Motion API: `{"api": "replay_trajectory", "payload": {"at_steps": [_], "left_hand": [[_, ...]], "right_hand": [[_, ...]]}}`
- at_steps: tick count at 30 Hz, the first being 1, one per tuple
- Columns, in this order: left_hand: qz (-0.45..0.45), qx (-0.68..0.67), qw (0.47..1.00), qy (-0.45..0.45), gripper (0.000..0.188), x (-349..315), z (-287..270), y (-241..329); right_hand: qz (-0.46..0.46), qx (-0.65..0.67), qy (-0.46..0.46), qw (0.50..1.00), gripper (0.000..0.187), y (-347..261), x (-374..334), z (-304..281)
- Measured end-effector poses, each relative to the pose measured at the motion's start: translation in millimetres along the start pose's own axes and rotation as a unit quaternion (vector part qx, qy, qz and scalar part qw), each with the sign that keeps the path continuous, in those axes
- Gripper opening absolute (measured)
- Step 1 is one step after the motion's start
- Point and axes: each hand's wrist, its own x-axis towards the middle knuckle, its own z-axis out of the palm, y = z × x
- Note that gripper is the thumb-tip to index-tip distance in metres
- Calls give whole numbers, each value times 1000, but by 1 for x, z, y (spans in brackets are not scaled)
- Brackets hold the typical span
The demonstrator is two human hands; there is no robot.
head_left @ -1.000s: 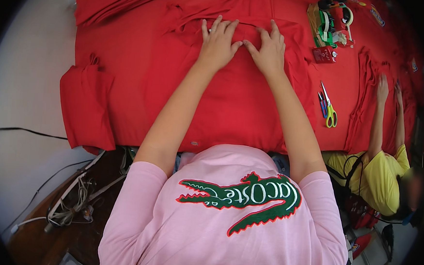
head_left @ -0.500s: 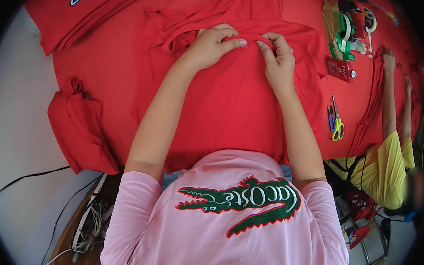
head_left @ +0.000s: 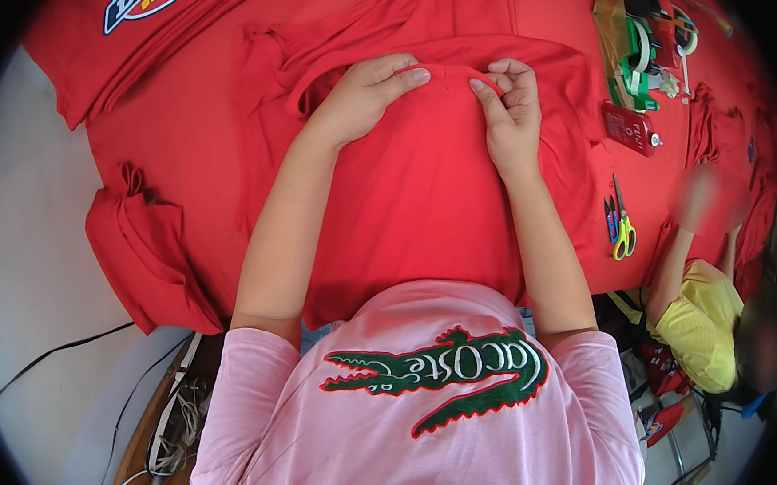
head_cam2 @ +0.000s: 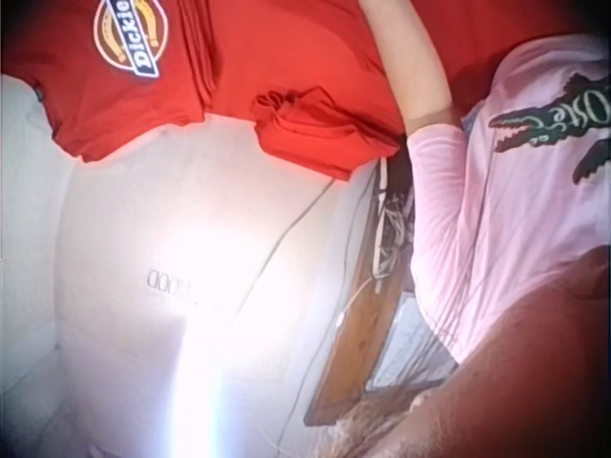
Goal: The person picks up several red garments from a stack, spreads them out on a surface, and uses shears to trim excess thread from the necklines and seams.
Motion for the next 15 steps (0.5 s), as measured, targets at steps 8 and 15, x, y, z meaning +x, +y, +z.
{"api": "replay_trajectory", "payload": {"at_steps": [8, 15], "left_hand": [[8, -63, 998, -14, 33, 2, -4, -8], [-30, -93, 995, -6, 25, 0, -11, -7]], "right_hand": [[-69, -218, 10, 973, 22, -7, 2, 1], [-227, -450, 99, 858, 14, -146, 14, -86]]}}
